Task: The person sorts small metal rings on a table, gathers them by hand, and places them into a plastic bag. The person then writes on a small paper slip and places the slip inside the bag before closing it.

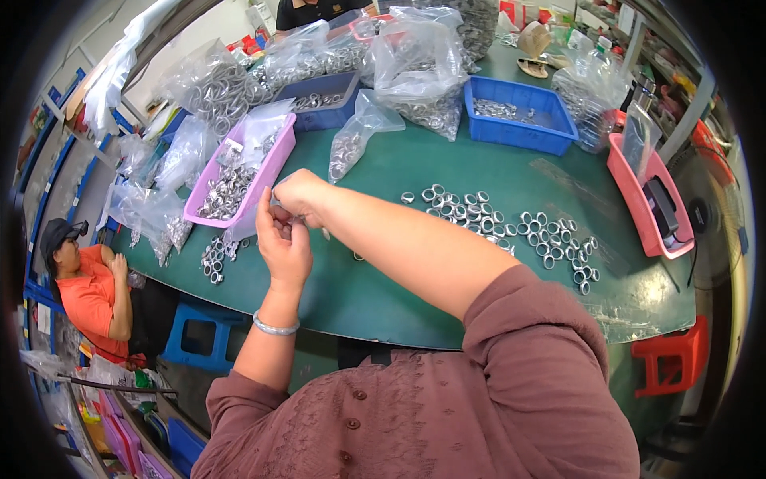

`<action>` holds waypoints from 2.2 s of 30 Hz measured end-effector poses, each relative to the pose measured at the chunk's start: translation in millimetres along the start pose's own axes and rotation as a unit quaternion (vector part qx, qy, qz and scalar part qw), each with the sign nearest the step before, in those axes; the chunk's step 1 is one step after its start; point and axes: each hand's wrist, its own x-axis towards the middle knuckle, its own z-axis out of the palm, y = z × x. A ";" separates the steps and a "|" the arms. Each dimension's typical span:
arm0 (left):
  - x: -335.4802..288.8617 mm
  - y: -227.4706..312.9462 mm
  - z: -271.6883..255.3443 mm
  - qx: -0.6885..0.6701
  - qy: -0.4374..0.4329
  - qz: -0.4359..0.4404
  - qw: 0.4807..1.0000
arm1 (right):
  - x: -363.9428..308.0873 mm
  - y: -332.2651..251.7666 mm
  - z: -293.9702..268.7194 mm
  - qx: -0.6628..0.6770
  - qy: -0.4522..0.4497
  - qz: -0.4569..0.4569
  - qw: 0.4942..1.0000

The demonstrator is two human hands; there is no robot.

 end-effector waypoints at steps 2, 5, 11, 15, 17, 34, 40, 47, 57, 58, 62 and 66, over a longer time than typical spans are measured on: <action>3.8 -4.6 -8.2 -0.020 0.015 -0.020 0.999 | -9.8 -9.4 3.0 -0.074 -0.005 -0.024 0.997; 12.1 -1.6 -11.8 -0.102 0.015 -0.083 0.991 | -17.6 -23.2 -13.6 -0.251 0.000 -0.071 0.965; 13.1 -5.7 -10.8 -0.086 -0.009 -0.062 0.994 | -21.6 19.1 -82.5 -0.586 0.021 -0.250 0.771; -1.5 -8.3 -18.3 -0.016 -0.054 -0.056 0.997 | -40.0 67.4 -84.9 -0.695 -0.105 -0.243 0.668; -8.4 -5.6 -16.8 -0.006 -0.060 -0.040 0.997 | -47.1 75.0 -92.3 -0.711 -0.081 -0.308 0.628; -5.8 44.8 12.2 -0.062 -0.150 0.052 0.985 | -145.9 77.0 -175.0 -0.761 -0.021 -0.263 0.593; 5.8 65.2 10.2 0.154 -0.362 0.141 0.908 | -126.0 82.5 -181.1 -0.726 0.089 -0.302 0.611; 9.1 63.8 4.2 0.234 -0.390 0.285 0.844 | -125.9 87.0 -175.2 -0.729 0.072 -0.313 0.604; 20.5 66.4 3.5 0.287 -0.491 0.321 0.757 | -107.4 59.5 -179.1 -0.635 0.051 -0.259 0.726; 22.1 66.2 5.8 0.276 -0.478 0.328 0.767 | -103.4 56.7 -179.4 -0.635 0.055 -0.260 0.725; 23.0 62.3 9.2 0.256 -0.463 0.336 0.779 | -84.4 29.9 -148.0 -0.508 -0.034 -0.284 0.813; 17.8 55.1 8.9 0.239 -0.419 0.347 0.804 | -62.4 16.8 -116.4 -0.345 -0.100 -0.004 0.933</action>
